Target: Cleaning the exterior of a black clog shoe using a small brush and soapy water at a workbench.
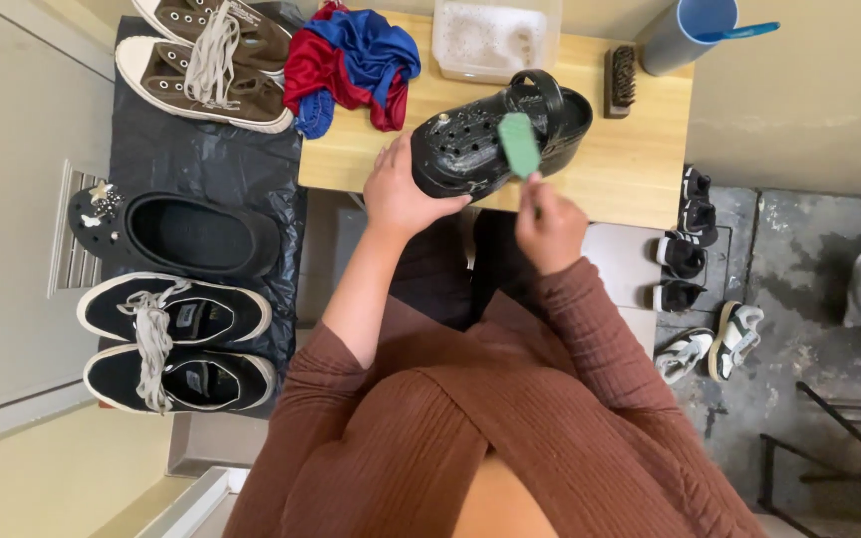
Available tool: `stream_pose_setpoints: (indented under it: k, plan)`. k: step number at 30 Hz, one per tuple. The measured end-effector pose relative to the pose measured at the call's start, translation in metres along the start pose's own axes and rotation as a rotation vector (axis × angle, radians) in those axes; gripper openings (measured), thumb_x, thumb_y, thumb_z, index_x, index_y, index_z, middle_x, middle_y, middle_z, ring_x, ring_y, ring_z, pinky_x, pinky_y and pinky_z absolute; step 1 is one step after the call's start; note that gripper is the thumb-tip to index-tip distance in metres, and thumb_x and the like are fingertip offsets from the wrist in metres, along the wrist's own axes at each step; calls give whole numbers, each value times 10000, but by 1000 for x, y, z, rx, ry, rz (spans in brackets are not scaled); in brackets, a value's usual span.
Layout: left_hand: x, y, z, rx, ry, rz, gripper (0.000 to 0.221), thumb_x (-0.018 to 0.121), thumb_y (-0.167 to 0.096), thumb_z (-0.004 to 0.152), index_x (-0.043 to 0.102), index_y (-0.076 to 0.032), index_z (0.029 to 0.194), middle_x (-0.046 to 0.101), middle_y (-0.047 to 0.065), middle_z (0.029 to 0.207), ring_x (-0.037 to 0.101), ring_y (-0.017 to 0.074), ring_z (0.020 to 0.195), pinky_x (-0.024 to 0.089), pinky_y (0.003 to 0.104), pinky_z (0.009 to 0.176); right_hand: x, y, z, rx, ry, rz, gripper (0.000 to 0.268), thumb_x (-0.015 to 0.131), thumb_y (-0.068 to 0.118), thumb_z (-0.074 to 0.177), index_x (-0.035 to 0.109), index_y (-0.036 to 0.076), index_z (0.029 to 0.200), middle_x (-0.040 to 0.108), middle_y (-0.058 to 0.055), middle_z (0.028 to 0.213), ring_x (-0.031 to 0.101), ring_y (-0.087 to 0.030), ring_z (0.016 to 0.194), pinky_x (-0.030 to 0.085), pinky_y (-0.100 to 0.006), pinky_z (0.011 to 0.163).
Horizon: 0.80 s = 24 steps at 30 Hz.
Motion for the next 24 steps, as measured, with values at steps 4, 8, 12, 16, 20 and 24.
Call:
stream_pose_setpoints:
  k: [4, 8, 12, 16, 20, 24]
  plan:
    - [7, -5, 0, -24, -33, -4, 1224, 935, -602, 418, 476, -50, 1410, 594, 173, 1386, 583, 348, 1313, 351, 423, 1240, 11, 14, -13, 101, -83, 55, 130, 719, 104, 959, 663, 126, 844, 587, -129, 536, 655, -359, 532, 507, -436, 510]
    - [6, -2, 2, -116, 34, 62, 1253, 919, -654, 389, 461, -126, 1429, 628, 103, 1321, 612, 323, 1261, 450, 425, 1151, 14, 18, -11, -37, -67, 166, 202, 753, 74, 912, 635, 108, 751, 552, -106, 516, 621, -341, 489, 491, -404, 484]
    - [5, -1, -1, -139, 6, 24, 1250, 920, -679, 431, 474, -65, 1425, 658, 174, 1267, 658, 349, 1192, 500, 445, 1081, 22, 5, -11, 23, -107, 233, 159, 686, 35, 965, 642, 49, 813, 550, -159, 543, 625, -392, 529, 471, -450, 496]
    - [3, 5, 3, -203, 97, 41, 1271, 894, -715, 391, 459, -138, 1438, 658, 102, 1277, 656, 286, 1203, 506, 392, 1091, 28, 17, -14, -139, -8, 314, 195, 778, 85, 890, 670, 136, 736, 539, -35, 510, 602, -288, 464, 505, -368, 498]
    - [8, 5, 1, -127, -14, 31, 1293, 896, -747, 407, 489, -71, 1431, 661, 171, 1270, 666, 332, 1194, 519, 412, 1055, 26, 9, -6, 25, -44, 351, 144, 730, 47, 954, 656, 39, 831, 594, -185, 590, 638, -410, 568, 483, -465, 517]
    - [15, 22, 2, 32, -53, 22, 1324, 923, -715, 363, 490, -76, 1439, 620, 168, 1353, 595, 381, 1278, 477, 483, 1116, 1, 63, 5, -30, 176, 217, 142, 730, 198, 959, 662, 155, 842, 654, -77, 589, 684, -310, 562, 526, -414, 551]
Point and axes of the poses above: each hand's wrist, its own z-axis towards the middle knuckle, its own x-axis out of the palm, y = z × x, the point moved 4 cm from there along z, towards the middle knuckle
